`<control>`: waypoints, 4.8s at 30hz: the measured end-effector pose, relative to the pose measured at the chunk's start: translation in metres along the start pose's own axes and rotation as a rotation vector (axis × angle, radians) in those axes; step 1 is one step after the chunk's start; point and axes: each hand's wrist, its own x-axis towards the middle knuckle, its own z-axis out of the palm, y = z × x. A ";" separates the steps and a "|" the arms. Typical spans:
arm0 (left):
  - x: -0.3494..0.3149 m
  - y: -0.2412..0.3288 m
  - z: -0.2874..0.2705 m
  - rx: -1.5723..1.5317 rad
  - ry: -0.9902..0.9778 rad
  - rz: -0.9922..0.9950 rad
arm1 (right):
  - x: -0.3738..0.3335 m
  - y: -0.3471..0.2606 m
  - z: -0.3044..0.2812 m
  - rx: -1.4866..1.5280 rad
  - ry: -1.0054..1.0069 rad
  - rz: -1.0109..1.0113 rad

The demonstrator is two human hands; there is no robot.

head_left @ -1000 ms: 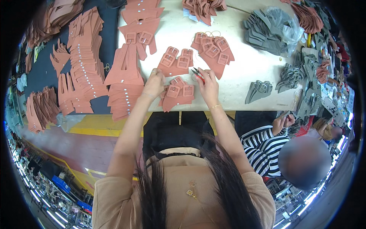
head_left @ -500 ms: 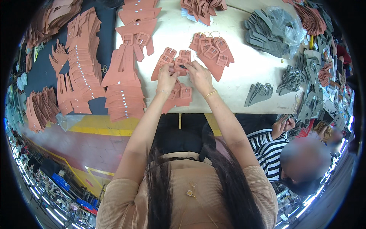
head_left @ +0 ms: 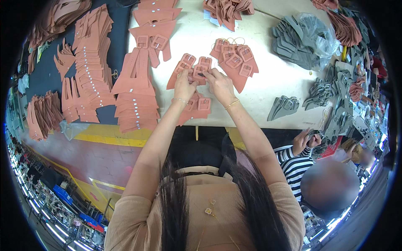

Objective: The person uses red-handled scissors to trim the edges of pink leather pieces at a worktable. They repeatedly pick up pieces, cut along the edges, and place the trimmed pieces into a growing stack. Another worker is visible across the table handling similar materials.

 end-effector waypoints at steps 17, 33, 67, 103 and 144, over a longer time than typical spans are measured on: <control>0.000 0.003 -0.007 0.010 -0.047 -0.003 | -0.005 -0.002 -0.002 0.141 -0.021 0.039; 0.025 0.005 -0.045 0.352 0.264 0.269 | -0.023 -0.009 -0.006 0.366 0.160 0.575; 0.028 0.016 -0.030 0.327 0.187 -0.118 | 0.066 -0.015 0.020 0.174 0.010 0.492; -0.078 -0.028 -0.091 0.159 -0.470 -0.101 | -0.082 -0.075 -0.082 0.429 -0.100 0.156; -0.083 -0.015 -0.049 0.377 0.007 -0.013 | -0.108 -0.009 -0.028 0.812 -0.089 0.856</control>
